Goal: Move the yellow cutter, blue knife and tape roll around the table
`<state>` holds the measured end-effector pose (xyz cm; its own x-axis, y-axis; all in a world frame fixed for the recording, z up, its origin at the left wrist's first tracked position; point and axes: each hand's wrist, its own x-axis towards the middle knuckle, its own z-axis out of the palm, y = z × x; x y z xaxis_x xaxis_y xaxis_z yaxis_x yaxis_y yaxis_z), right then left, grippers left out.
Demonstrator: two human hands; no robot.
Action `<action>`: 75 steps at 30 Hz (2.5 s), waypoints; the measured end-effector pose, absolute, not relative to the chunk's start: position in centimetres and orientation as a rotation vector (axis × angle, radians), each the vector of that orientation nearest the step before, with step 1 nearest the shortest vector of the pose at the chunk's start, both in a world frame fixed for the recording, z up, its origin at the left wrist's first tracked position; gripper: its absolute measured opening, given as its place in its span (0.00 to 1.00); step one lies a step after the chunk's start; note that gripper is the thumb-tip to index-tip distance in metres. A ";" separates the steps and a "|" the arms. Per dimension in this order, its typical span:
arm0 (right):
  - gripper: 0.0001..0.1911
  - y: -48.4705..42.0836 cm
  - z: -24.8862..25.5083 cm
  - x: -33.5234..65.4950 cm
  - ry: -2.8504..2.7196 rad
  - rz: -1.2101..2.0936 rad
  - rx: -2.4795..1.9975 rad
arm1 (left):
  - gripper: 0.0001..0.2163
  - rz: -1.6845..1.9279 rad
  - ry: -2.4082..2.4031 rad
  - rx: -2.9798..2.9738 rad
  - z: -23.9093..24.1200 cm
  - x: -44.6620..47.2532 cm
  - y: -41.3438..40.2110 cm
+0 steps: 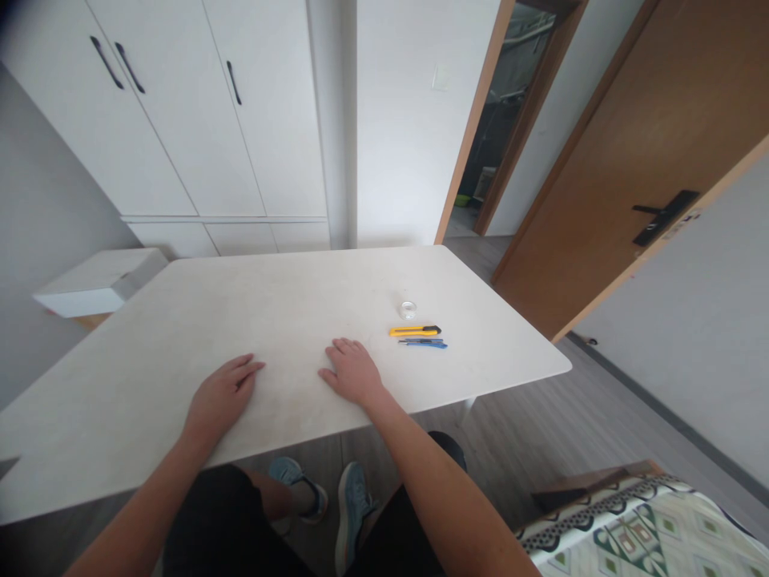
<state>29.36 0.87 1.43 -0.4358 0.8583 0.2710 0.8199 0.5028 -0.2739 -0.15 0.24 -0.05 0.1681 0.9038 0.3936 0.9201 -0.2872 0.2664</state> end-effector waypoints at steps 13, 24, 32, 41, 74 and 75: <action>0.23 0.9 1.3 29.3 -2.345 0.169 -1.366 | 0.19 -0.746 -1.853 -2.367 -0.2 -0.2 0.3; 0.12 1.4 3.3 41.2 -2.084 0.095 -1.609 | 0.19 -0.761 -1.855 -2.365 0.0 0.0 0.3; 0.11 1.7 5.2 47.8 -2.244 0.027 -2.011 | 0.19 -0.765 -1.865 -2.373 -0.4 -0.3 0.5; 0.20 4.3 5.0 47.2 -2.258 0.094 -1.957 | 0.18 -0.779 -1.874 -2.362 -0.2 -0.3 0.3; 0.20 13.8 7.7 41.9 -2.256 0.244 -2.287 | 0.16 -0.825 -1.958 -2.359 0.6 1.0 0.1; 0.19 13.8 8.2 40.2 -2.266 0.273 -2.259 | 0.16 -0.832 -1.971 -2.355 0.6 1.1 0.1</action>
<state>40.22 13.79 8.17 -0.0093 0.9857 -0.1684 0.9975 -0.0027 -0.0709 1.09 0.06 0.56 0.0964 0.9271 0.3622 0.9062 -0.2323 0.3533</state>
